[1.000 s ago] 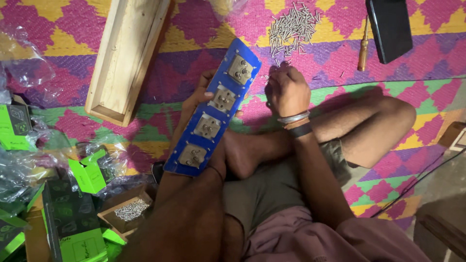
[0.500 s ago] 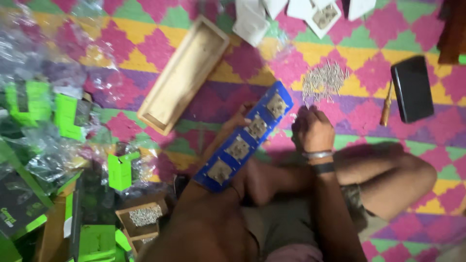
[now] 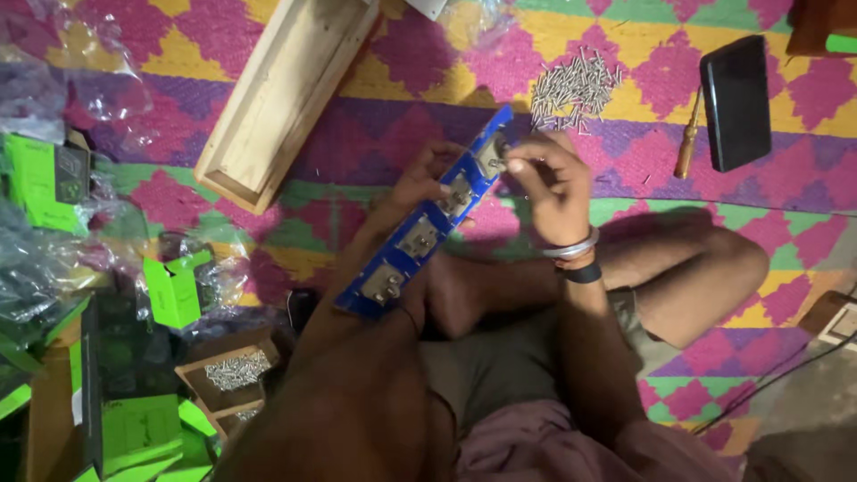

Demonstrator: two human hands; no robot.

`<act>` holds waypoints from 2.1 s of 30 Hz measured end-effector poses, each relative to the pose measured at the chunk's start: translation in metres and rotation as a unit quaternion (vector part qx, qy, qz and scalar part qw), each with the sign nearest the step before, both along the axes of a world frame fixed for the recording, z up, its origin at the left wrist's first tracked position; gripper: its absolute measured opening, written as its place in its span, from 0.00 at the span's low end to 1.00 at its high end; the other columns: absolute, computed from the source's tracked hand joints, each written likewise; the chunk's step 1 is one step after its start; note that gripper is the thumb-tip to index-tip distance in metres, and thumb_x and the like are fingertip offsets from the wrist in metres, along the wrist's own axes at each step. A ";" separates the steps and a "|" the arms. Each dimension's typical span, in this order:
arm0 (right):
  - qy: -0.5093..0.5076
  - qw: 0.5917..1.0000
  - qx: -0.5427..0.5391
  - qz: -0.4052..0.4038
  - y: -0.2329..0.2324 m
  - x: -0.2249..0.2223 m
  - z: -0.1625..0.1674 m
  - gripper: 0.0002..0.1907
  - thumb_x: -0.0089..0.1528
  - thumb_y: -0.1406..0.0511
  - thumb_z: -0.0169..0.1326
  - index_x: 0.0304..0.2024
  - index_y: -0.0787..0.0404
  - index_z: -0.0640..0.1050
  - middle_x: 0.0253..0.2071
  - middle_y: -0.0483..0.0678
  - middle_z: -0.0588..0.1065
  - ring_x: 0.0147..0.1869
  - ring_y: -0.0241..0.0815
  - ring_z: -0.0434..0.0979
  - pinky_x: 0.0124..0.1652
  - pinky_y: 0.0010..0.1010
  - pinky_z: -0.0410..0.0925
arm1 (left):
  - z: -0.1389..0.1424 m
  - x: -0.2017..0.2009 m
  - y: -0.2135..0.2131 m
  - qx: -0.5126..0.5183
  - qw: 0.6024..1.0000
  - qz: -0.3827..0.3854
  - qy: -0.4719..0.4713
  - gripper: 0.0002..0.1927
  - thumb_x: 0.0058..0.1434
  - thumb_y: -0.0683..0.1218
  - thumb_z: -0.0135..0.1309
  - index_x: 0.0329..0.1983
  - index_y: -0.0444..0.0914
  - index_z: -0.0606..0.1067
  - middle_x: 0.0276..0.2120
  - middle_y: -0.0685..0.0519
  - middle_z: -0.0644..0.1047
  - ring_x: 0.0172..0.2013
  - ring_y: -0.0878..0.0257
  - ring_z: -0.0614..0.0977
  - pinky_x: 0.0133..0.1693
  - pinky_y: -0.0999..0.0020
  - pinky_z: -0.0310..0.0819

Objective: The person sits on a patterned mat and assembles white electrical socket plates into a blue plastic jig. They pick up individual plates, place them into the jig, and insert small metal pins into the holes of each plate. The person repeats this process for multiple plates, handling them one at a time.

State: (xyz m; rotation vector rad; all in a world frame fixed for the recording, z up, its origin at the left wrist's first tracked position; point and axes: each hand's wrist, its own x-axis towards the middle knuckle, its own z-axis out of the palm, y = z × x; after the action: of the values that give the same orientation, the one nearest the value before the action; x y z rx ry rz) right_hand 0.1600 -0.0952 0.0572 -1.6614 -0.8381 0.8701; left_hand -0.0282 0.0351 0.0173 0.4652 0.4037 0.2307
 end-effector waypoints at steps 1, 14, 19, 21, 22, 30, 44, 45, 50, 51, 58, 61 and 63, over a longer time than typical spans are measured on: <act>0.017 1.000 -0.002 0.016 0.004 -0.006 0.008 0.05 0.65 0.73 0.58 0.43 0.64 0.80 0.45 0.44 0.71 0.44 0.35 0.76 0.43 0.26 0.72 | 0.001 0.000 -0.001 0.017 1.000 -0.024 0.005 0.32 0.55 0.40 0.53 0.64 0.38 0.61 0.54 0.44 0.73 0.53 0.54 0.78 0.47 0.53 0.84; -0.142 0.989 -0.020 0.046 0.015 -0.016 0.016 0.06 0.62 0.75 0.61 0.42 0.64 0.82 0.52 0.50 0.70 0.58 0.46 0.70 0.58 0.34 0.66 | -0.005 -0.004 -0.008 0.093 0.994 -0.039 0.037 0.31 0.57 0.40 0.53 0.65 0.38 0.62 0.54 0.43 0.72 0.54 0.56 0.76 0.50 0.56 0.82; -0.128 0.991 -0.016 0.044 0.016 -0.014 0.017 0.06 0.63 0.75 0.60 0.43 0.63 0.82 0.52 0.50 0.70 0.57 0.45 0.71 0.57 0.32 0.68 | -0.003 -0.003 -0.007 0.077 0.995 -0.047 0.043 0.31 0.56 0.40 0.52 0.65 0.38 0.61 0.54 0.43 0.71 0.53 0.56 0.76 0.49 0.55 0.84; -0.138 0.989 -0.014 0.048 0.017 -0.014 0.019 0.06 0.63 0.75 0.61 0.42 0.63 0.82 0.52 0.50 0.70 0.57 0.45 0.71 0.56 0.32 0.68 | 0.003 -0.002 -0.004 0.106 0.993 -0.049 0.036 0.31 0.57 0.40 0.52 0.66 0.38 0.62 0.55 0.42 0.72 0.54 0.56 0.76 0.50 0.56 0.83; -0.142 0.988 -0.014 0.050 0.017 -0.015 0.020 0.06 0.63 0.75 0.61 0.42 0.64 0.82 0.51 0.50 0.70 0.57 0.45 0.71 0.56 0.32 0.68 | 0.006 -0.001 -0.002 0.119 0.991 -0.050 0.032 0.31 0.57 0.40 0.52 0.66 0.37 0.62 0.55 0.42 0.72 0.54 0.55 0.76 0.51 0.56 0.83; -0.129 0.991 -0.008 0.028 0.014 -0.019 0.008 0.06 0.63 0.75 0.61 0.42 0.65 0.82 0.51 0.51 0.69 0.56 0.45 0.71 0.54 0.33 0.69 | 0.008 -0.001 -0.002 0.077 0.995 -0.046 0.031 0.32 0.57 0.41 0.54 0.65 0.38 0.62 0.53 0.43 0.72 0.53 0.55 0.76 0.49 0.58 0.81; -0.354 0.930 0.077 -0.056 0.033 -0.054 0.017 0.09 0.58 0.73 0.60 0.41 0.65 0.78 0.47 0.55 0.74 0.52 0.55 0.73 0.52 0.41 0.66 | 0.012 0.008 0.004 0.099 0.995 -0.005 -0.012 0.30 0.57 0.39 0.51 0.65 0.35 0.63 0.53 0.44 0.74 0.51 0.57 0.79 0.52 0.62 0.77; -0.355 0.930 0.070 -0.062 0.032 -0.053 0.015 0.09 0.57 0.73 0.61 0.40 0.65 0.78 0.46 0.54 0.74 0.51 0.55 0.72 0.51 0.41 0.66 | 0.013 0.007 0.004 0.106 0.994 -0.004 -0.002 0.31 0.56 0.39 0.51 0.65 0.35 0.63 0.52 0.44 0.74 0.50 0.57 0.79 0.50 0.61 0.78; -0.347 0.932 0.044 -0.098 0.034 -0.052 -0.002 0.07 0.55 0.72 0.62 0.36 0.62 0.78 0.40 0.51 0.73 0.47 0.52 0.71 0.48 0.40 0.65 | 0.010 0.009 0.002 0.114 0.993 -0.032 0.027 0.32 0.56 0.40 0.52 0.66 0.37 0.62 0.51 0.44 0.74 0.47 0.57 0.80 0.47 0.63 0.78; -0.310 0.942 0.034 -0.119 0.036 -0.051 -0.007 0.06 0.58 0.72 0.62 0.36 0.61 0.78 0.40 0.51 0.72 0.47 0.50 0.71 0.47 0.38 0.65 | 0.009 0.009 0.002 0.117 0.991 -0.042 0.043 0.32 0.56 0.40 0.52 0.66 0.37 0.62 0.50 0.43 0.74 0.46 0.57 0.79 0.46 0.63 0.77; -0.171 0.976 0.104 -0.086 0.031 -0.030 -0.035 0.09 0.58 0.74 0.61 0.37 0.61 0.74 0.42 0.48 0.70 0.47 0.43 0.71 0.47 0.34 0.66 | 0.003 0.005 0.002 0.121 0.992 -0.033 0.027 0.32 0.55 0.41 0.52 0.64 0.38 0.62 0.51 0.44 0.74 0.49 0.57 0.80 0.47 0.60 0.81; -0.139 0.984 0.079 -0.084 0.028 -0.030 -0.042 0.11 0.56 0.75 0.60 0.37 0.60 0.73 0.41 0.48 0.67 0.44 0.42 0.70 0.42 0.32 0.65 | 0.003 0.006 0.000 0.127 0.990 -0.042 0.034 0.33 0.54 0.41 0.52 0.66 0.37 0.62 0.51 0.42 0.74 0.49 0.55 0.79 0.47 0.59 0.81; -0.016 0.992 0.045 -0.117 0.030 -0.031 -0.044 0.11 0.57 0.75 0.60 0.38 0.61 0.71 0.39 0.50 0.66 0.39 0.44 0.68 0.37 0.33 0.64 | 0.004 0.007 0.000 0.153 0.988 -0.030 0.023 0.33 0.56 0.41 0.52 0.67 0.37 0.62 0.54 0.42 0.74 0.53 0.55 0.79 0.51 0.61 0.79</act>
State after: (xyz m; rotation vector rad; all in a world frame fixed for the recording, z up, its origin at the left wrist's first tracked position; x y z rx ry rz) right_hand 0.1289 -0.0655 0.0132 -1.6591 -0.6776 0.6378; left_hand -0.0216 0.0354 0.0213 0.7838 0.4005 0.2240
